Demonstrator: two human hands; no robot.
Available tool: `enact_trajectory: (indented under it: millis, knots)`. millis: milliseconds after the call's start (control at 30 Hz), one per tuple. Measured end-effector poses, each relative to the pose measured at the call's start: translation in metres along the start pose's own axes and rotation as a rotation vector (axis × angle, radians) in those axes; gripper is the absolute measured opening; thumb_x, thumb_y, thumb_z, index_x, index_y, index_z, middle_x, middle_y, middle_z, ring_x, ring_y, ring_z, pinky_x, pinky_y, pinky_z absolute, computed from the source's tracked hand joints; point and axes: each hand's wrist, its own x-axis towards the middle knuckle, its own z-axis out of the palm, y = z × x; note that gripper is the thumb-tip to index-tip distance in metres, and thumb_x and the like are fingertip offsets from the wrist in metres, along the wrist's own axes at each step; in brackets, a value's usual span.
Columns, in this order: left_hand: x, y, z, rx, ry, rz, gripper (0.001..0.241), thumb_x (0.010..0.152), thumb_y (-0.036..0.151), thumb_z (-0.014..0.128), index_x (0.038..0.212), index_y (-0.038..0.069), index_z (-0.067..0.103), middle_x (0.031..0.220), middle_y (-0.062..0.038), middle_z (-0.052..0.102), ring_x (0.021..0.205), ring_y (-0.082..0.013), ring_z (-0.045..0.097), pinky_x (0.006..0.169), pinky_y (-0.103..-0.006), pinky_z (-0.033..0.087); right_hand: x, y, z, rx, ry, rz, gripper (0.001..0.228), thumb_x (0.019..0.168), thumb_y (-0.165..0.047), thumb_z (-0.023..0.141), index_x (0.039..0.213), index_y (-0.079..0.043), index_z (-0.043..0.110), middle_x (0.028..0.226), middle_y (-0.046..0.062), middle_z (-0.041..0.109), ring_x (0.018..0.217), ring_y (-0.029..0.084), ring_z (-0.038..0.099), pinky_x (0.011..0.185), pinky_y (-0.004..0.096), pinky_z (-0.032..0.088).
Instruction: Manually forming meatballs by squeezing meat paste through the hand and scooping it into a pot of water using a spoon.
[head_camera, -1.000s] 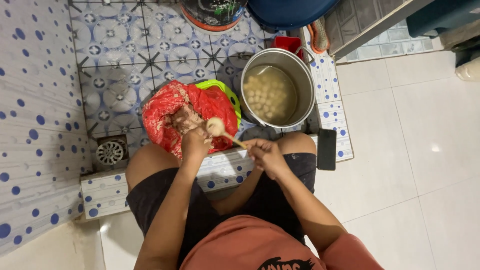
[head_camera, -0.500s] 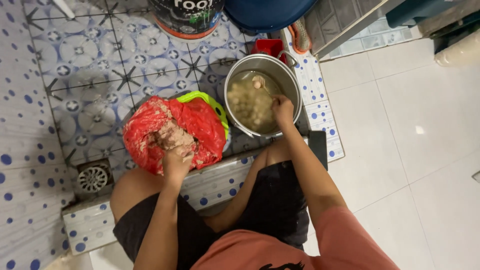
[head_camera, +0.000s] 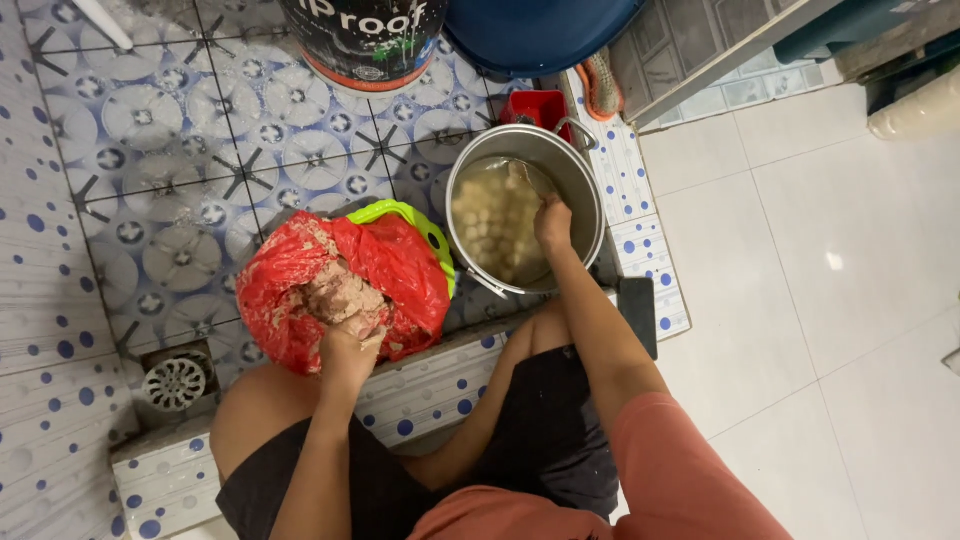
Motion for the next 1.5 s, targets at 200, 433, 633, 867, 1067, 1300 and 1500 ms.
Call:
enact_trajectory:
  millis: [200,433,633,867,1067,1300,1500]
  knots:
    - [0.0,-0.004,-0.002,-0.018,-0.035,-0.043,0.03,0.081,0.025,0.08,0.067,0.009,0.059,0.059,-0.012,0.063,0.063,-0.0353,0.068,0.062,-0.0425,0.055,0.008,0.003,-0.002,0.101,-0.006,0.014,0.038,0.101,-0.015,0.047,0.132,-0.004,0.066,0.113,0.023,0.072,0.107,0.036,0.071,0.086,0.048,0.056]
    - [0.003,0.002,0.0,-0.23,-0.062,-0.087,0.02,0.08,0.024,0.086,0.086,0.009,0.074,0.064,-0.013,0.066,0.059,-0.0244,0.065,0.05,-0.0354,0.054,-0.048,-0.039,-0.037,-0.099,0.049,-0.086,0.029,0.1,-0.01,0.056,0.123,-0.003,0.073,0.122,0.025,0.07,0.12,0.04,0.064,0.098,0.048,0.053]
    - [-0.009,0.041,-0.026,-0.888,-0.07,-0.372,0.029,0.079,0.013,0.089,0.079,0.013,0.061,0.063,-0.002,0.047,0.049,-0.0167,0.057,0.039,-0.0339,0.054,-0.124,-0.069,-0.073,0.112,0.031,-0.249,0.03,0.102,-0.004,0.05,0.125,-0.006,0.07,0.078,0.012,0.07,0.076,0.027,0.069,0.069,0.043,0.055]
    - [-0.026,0.107,-0.077,-1.354,-0.103,-0.549,0.027,0.08,0.033,0.086,0.087,0.019,0.064,0.071,-0.004,0.058,0.061,-0.0201,0.062,0.048,-0.0281,0.051,-0.204,-0.088,-0.091,0.269,0.038,-0.365,0.02,0.105,-0.01,0.055,0.115,-0.005,0.071,0.071,0.012,0.065,0.074,0.024,0.063,0.073,0.04,0.053]
    - [-0.023,0.084,-0.076,-1.703,-0.366,-0.331,0.039,0.086,0.053,0.076,0.078,0.016,0.066,0.071,-0.004,0.063,0.065,-0.0218,0.062,0.056,-0.0334,0.049,-0.287,-0.082,-0.034,0.26,-0.196,-0.364,0.018,0.102,-0.018,0.063,0.113,-0.012,0.076,0.08,0.015,0.073,0.079,0.029,0.071,0.074,0.04,0.057]
    - [-0.07,0.136,-0.118,-1.749,-0.256,-0.409,0.043,0.091,0.049,0.074,0.067,0.016,0.06,0.061,0.0,0.061,0.059,-0.0175,0.064,0.052,-0.0238,0.052,-0.342,-0.103,0.01,0.322,-0.424,-0.21,0.025,0.102,-0.014,0.056,0.117,-0.013,0.076,0.06,0.002,0.064,0.051,0.011,0.057,0.048,0.024,0.049]
    - [-0.027,0.058,-0.067,-1.814,-0.294,-0.246,0.038,0.1,0.036,0.062,0.122,0.005,0.068,0.113,-0.009,0.075,0.089,-0.0196,0.072,0.069,-0.0295,0.058,-0.357,-0.119,0.007,0.454,-0.45,-0.22,0.028,0.102,-0.007,0.051,0.12,0.0,0.071,0.061,0.004,0.06,0.041,0.008,0.054,0.035,0.021,0.041]
